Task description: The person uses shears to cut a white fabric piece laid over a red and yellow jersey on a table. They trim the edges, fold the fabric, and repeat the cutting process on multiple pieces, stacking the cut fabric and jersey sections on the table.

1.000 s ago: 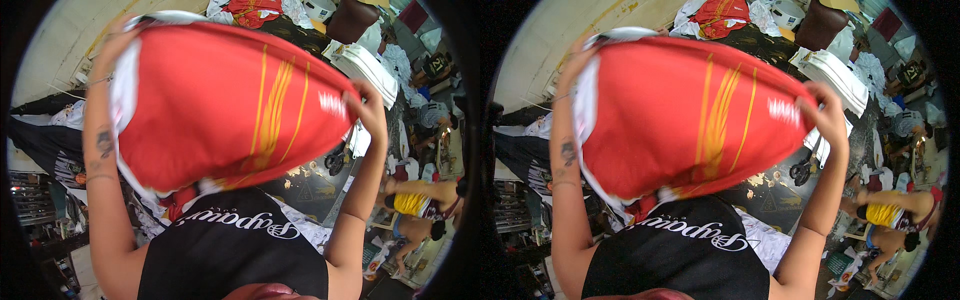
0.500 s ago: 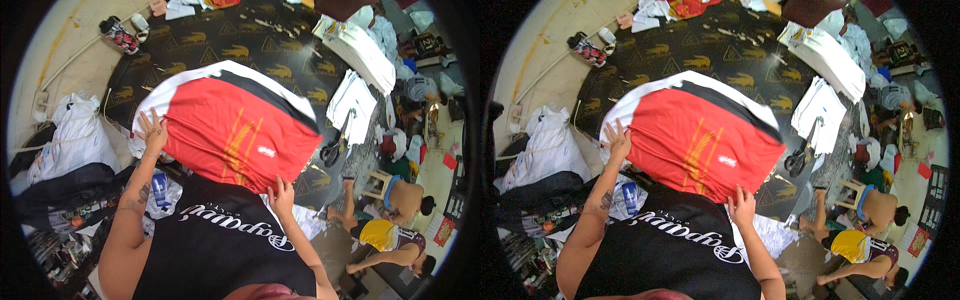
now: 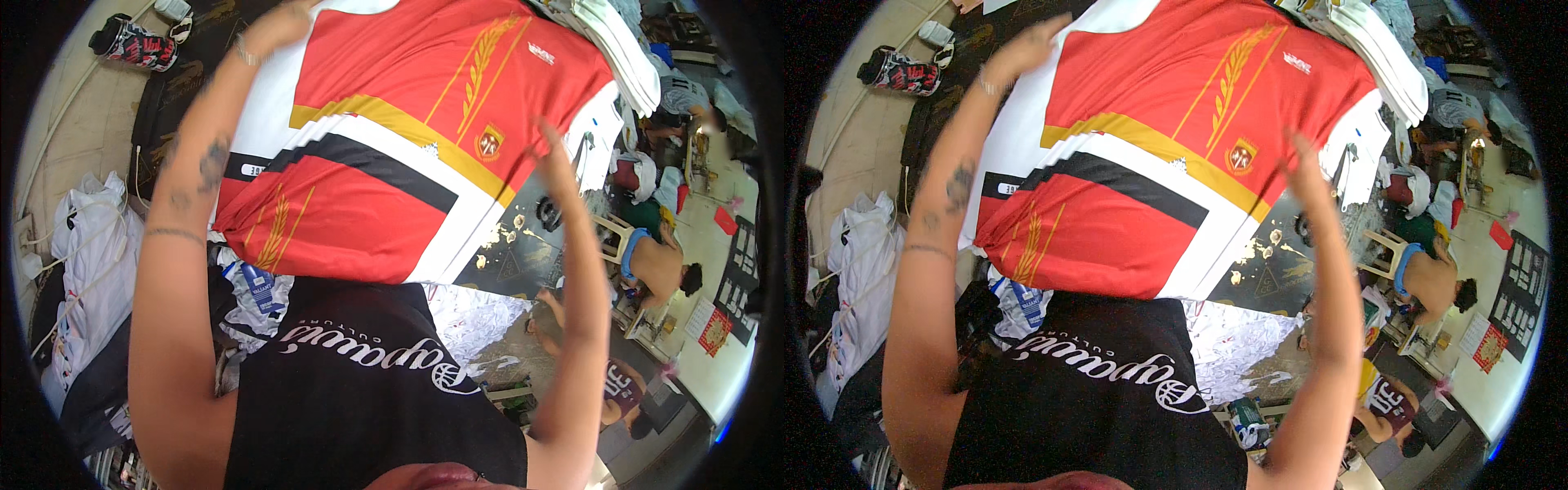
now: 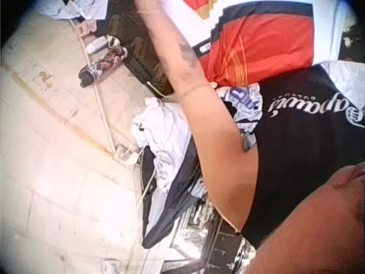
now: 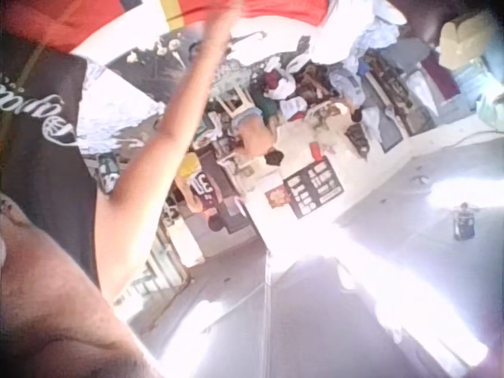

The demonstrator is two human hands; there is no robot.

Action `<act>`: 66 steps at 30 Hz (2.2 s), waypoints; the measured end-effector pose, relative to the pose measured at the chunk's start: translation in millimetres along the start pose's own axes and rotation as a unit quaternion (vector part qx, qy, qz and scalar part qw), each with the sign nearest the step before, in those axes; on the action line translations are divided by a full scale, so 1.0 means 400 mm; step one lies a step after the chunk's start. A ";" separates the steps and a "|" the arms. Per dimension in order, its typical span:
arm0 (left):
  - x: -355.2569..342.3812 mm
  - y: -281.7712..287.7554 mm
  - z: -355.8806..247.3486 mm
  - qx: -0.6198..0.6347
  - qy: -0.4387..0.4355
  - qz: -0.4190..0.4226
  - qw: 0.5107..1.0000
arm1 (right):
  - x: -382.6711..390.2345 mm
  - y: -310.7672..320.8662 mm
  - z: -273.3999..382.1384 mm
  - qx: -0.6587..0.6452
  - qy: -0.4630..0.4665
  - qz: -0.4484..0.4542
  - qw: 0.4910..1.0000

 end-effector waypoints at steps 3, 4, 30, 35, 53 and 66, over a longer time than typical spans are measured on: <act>0.278 -0.250 -0.085 -0.124 0.214 0.212 0.945 | 0.253 -0.225 0.196 0.120 -0.011 0.002 0.993; 0.379 -0.259 -0.073 -0.089 0.290 0.138 0.943 | 0.358 -0.294 0.216 0.139 -0.079 0.085 0.984; 0.555 -0.362 -0.774 0.015 -0.040 -0.188 0.981 | 0.540 0.006 -0.224 0.104 -0.195 -0.024 0.975; 0.699 -0.594 -1.222 0.105 -0.240 0.043 0.964 | 0.422 -0.023 -0.345 0.101 -0.241 0.036 0.965; 0.831 -0.620 -1.250 0.141 -0.065 -0.213 0.965 | 0.956 -0.019 -0.220 -0.418 -0.264 0.542 0.680; 0.854 -0.662 -1.260 0.146 -0.078 -0.230 0.959 | 0.775 -0.183 -0.139 -0.161 -0.185 0.466 0.850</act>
Point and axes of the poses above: each hand's wrist, its own x-axis away from the middle knuckle, its own y-axis out of the back of the hand, z = x × y, the point moved 8 cm from there along -x, towards the middle knuckle
